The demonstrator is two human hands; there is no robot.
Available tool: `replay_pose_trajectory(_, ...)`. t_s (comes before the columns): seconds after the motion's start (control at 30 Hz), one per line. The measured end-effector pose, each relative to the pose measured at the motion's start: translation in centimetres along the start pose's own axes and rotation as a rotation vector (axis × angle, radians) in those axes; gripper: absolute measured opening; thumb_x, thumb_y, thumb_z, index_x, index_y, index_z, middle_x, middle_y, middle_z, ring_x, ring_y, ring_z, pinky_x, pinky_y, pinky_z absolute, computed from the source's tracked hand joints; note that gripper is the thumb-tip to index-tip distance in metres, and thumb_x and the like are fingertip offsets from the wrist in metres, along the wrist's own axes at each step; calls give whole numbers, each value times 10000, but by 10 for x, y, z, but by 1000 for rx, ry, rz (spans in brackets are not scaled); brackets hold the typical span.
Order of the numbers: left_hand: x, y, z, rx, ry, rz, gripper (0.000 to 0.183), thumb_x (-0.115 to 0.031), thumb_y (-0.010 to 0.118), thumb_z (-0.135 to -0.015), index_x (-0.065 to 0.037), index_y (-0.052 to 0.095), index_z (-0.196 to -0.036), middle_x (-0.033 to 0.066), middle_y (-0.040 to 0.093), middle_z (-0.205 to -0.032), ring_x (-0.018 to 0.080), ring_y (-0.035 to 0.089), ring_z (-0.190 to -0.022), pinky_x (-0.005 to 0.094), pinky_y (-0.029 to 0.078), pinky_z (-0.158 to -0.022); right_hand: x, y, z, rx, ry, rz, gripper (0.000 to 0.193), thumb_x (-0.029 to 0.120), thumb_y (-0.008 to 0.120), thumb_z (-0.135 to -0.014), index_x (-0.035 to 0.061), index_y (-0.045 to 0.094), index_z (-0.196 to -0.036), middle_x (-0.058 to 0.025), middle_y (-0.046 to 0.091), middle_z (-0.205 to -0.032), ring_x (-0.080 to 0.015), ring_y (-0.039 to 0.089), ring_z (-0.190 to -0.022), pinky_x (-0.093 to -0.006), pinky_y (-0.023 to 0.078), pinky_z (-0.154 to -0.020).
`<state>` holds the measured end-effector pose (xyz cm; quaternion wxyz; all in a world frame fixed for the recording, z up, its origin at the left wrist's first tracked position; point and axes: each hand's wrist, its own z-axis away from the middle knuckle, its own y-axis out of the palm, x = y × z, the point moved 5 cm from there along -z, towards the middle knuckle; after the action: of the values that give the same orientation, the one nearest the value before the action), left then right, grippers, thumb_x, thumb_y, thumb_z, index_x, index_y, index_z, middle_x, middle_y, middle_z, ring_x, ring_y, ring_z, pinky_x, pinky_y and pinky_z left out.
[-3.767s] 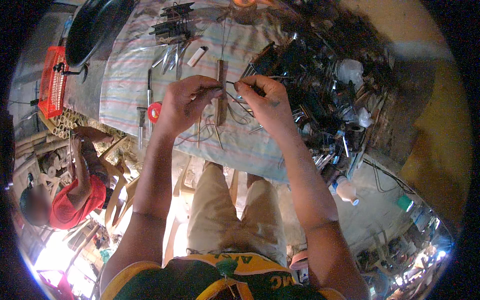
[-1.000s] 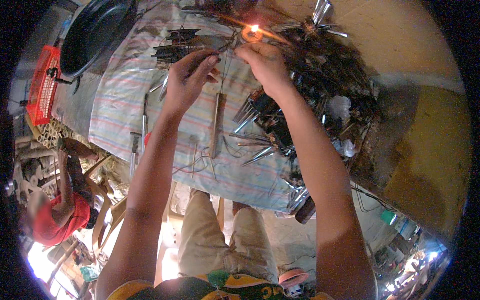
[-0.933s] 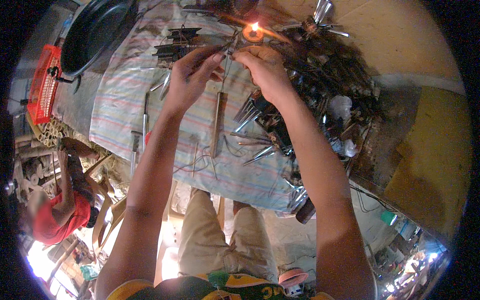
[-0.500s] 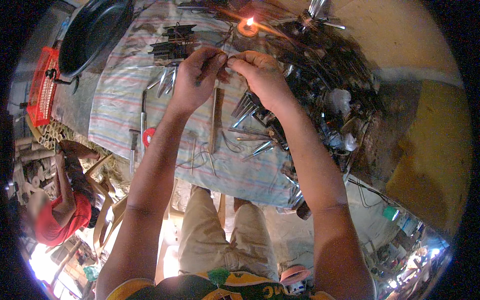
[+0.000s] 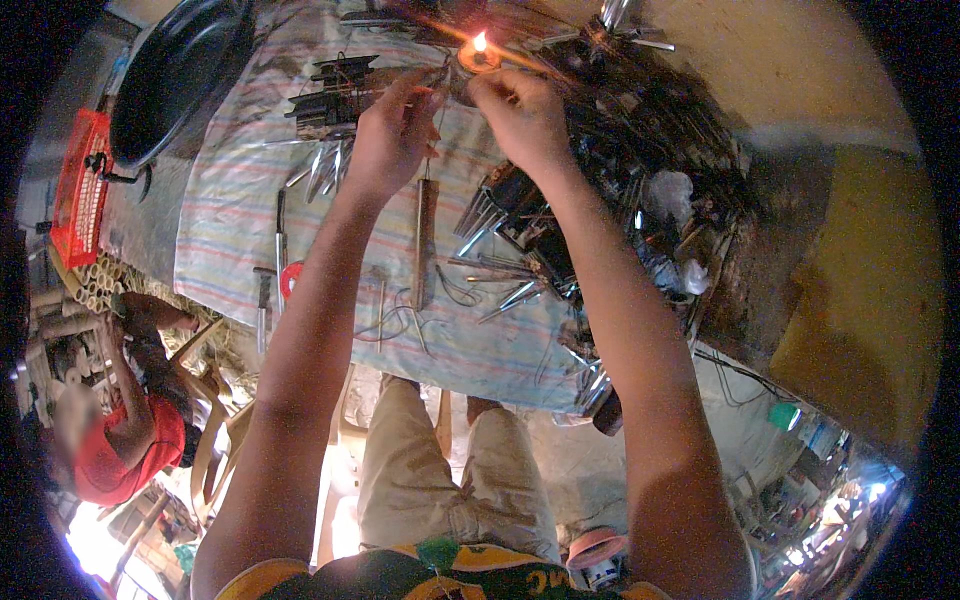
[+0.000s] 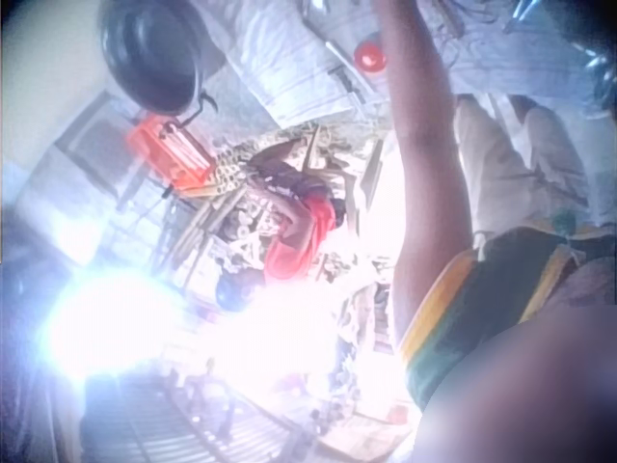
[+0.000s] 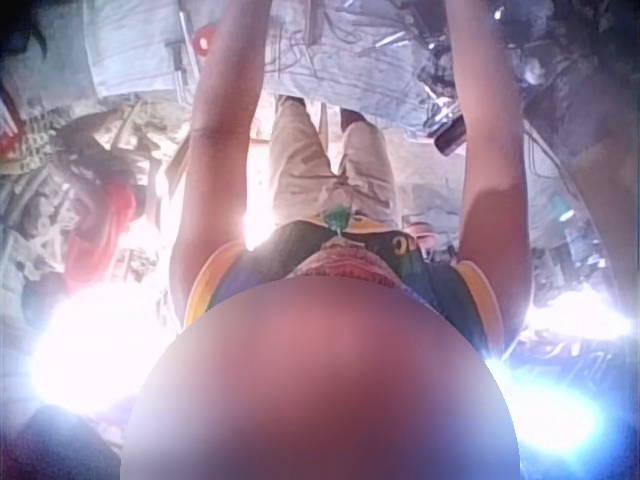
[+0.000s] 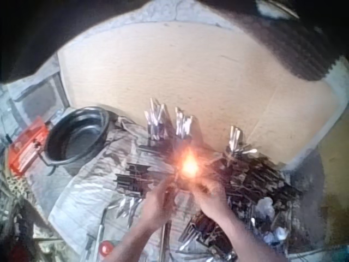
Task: The person sits at a cluttered workbench and manipulates small wires and components. They heat a wire tip over a candle flame and then wrap the connection with black electrical tape. The person handles multiple small parts and tools throughout the clip.
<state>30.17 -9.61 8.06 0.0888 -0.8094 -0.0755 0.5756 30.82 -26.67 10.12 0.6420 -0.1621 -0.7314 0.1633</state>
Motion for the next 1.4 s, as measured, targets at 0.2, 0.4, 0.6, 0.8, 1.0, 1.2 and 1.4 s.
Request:
replay_pose_trajectory(0.2,16,-9,19,68,-70,-39,342,-103,663,-880,19,582,-1190,194,645,-999,292,646,-701,350,513,-640,-27,-10,-33,-211,-115,172,269,250,673,-905,7,702,-1018,-51,688,-838,-108,600,-766,-273,481,-718)
replay_pose_trajectory(0.4,18,-14,28,105,-56,-144,294,-117,648,-917,-2,611,-1186,110,651,-928,131,645,-668,292,543,-578,-44,-9,-45,-253,-56,232,205,220,708,-856,64,730,-987,-127,722,-942,-222,700,-865,-326,531,-771)
replay_pose_trajectory(0.6,20,-17,27,119,-72,-118,281,-111,655,-911,10,619,-1161,116,626,-934,134,639,-661,269,540,-577,-45,-9,-47,-257,-49,248,177,211,701,-863,75,731,-972,-114,724,-916,-220,702,-839,-324,535,-756)
replay_pose_trajectory(0.8,19,-18,27,135,-111,-111,273,-90,661,-903,10,619,-1154,111,617,-927,124,632,-664,260,539,-581,-47,-8,-50,-281,-96,253,183,222,707,-860,74,730,-966,-102,726,-894,-220,701,-824,-327,536,-748)
replay_pose_trajectory(1.0,18,-19,29,122,-121,-84,258,-99,677,-875,21,639,-1101,170,630,-973,224,662,-668,307,503,-571,-55,-8,-54,-268,-66,247,200,223,722,-848,64,727,-968,-106,726,-891,-222,701,-824,-327,538,-744)
replay_pose_trajectory(1.2,25,-18,26,112,-223,-29,249,-177,636,-945,10,635,-1109,77,643,-848,108,625,-654,269,539,-556,-45,-5,-50,-270,-137,284,208,208,716,-853,64,726,-1002,-107,724,-888,-197,694,-816,-316,532,-738)
replay_pose_trajectory(1.4,18,-17,8,1,-330,373,258,-207,609,-967,34,652,-1048,91,663,-825,106,621,-636,261,529,-540,-3,4,-17,-111,-170,131,235,217,687,-899,12,713,-1011,-53,701,-859,-108,615,-778,-269,486,-716)
